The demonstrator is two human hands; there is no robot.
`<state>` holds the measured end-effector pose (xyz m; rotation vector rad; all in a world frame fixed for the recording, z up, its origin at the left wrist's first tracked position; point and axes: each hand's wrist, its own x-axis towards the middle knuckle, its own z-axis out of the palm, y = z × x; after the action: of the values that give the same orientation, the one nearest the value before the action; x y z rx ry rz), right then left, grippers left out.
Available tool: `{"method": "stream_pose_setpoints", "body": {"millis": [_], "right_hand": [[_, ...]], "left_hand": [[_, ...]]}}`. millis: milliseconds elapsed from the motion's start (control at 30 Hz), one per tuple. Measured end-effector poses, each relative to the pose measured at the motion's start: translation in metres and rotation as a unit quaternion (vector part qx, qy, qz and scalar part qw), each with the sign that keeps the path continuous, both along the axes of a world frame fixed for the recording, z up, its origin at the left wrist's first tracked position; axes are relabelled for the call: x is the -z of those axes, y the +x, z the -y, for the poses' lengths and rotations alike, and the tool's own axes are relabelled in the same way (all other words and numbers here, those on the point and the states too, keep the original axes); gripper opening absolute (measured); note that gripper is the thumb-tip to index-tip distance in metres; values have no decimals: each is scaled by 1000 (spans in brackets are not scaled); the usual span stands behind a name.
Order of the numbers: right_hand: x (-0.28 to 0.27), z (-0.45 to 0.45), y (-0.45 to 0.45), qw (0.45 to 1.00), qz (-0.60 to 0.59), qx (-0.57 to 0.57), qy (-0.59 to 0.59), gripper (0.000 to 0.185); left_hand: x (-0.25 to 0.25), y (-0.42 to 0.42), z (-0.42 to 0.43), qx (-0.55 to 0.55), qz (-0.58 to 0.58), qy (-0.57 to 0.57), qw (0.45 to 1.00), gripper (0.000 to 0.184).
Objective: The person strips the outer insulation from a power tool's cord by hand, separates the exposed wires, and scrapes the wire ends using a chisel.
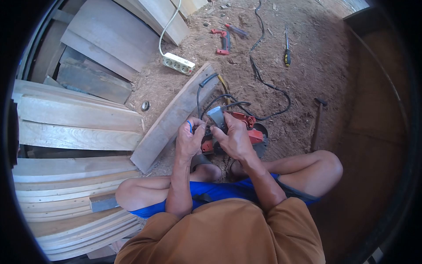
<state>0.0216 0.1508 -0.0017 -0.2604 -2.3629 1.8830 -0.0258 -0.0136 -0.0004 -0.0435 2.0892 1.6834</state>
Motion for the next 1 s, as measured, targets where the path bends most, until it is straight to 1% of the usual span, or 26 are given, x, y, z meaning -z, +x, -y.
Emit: {"method": "stream_pose_setpoints", "body": {"millis": [33,100,200,233,300,400,433,500,600,700,733,833,933,1000], "right_hand": [[-3,1,-2,999,38,-8,17,19],[-11,0,-4,992,114,-25,53,20],[-7,-1,-6,993,76,-28,85,18],[-3,-2,-6,991,91,-36,90,18],[3,-3,-7,986,120,-51,101,19],[0,-5,-6,982,96,-72,147,20],[0,-6,-6,982,95,-80,145,20],[1,-7,-5,981,93,-97,141,19],[2,-13,-6,988,64,-127,51,17],[-3,-16,-8,968,158,-131,-142,17],[-1,-16,-9,974,151,-128,-111,18],[-2,-16,-10,986,100,-130,-3,19],[-5,-11,-9,983,87,-116,114,22],[10,0,-5,977,31,-77,198,21]], "left_hand": [[-4,0,-1,5,21,-11,1000,10],[-3,1,-3,20,3,-15,1000,12],[-2,1,-1,44,-10,-38,998,13],[-2,0,1,53,-11,-48,997,13],[10,0,3,64,-67,-53,994,10],[22,1,3,77,-172,-49,981,9],[22,1,2,80,-209,-45,974,10],[17,1,5,105,-173,-54,978,11],[5,1,7,113,-128,-49,984,12],[3,2,9,113,-84,-31,990,12],[3,2,10,114,-69,-25,991,12],[16,4,7,112,-131,-27,985,12],[24,2,7,134,-222,-44,965,13],[24,2,8,138,-226,-56,963,14]]}}
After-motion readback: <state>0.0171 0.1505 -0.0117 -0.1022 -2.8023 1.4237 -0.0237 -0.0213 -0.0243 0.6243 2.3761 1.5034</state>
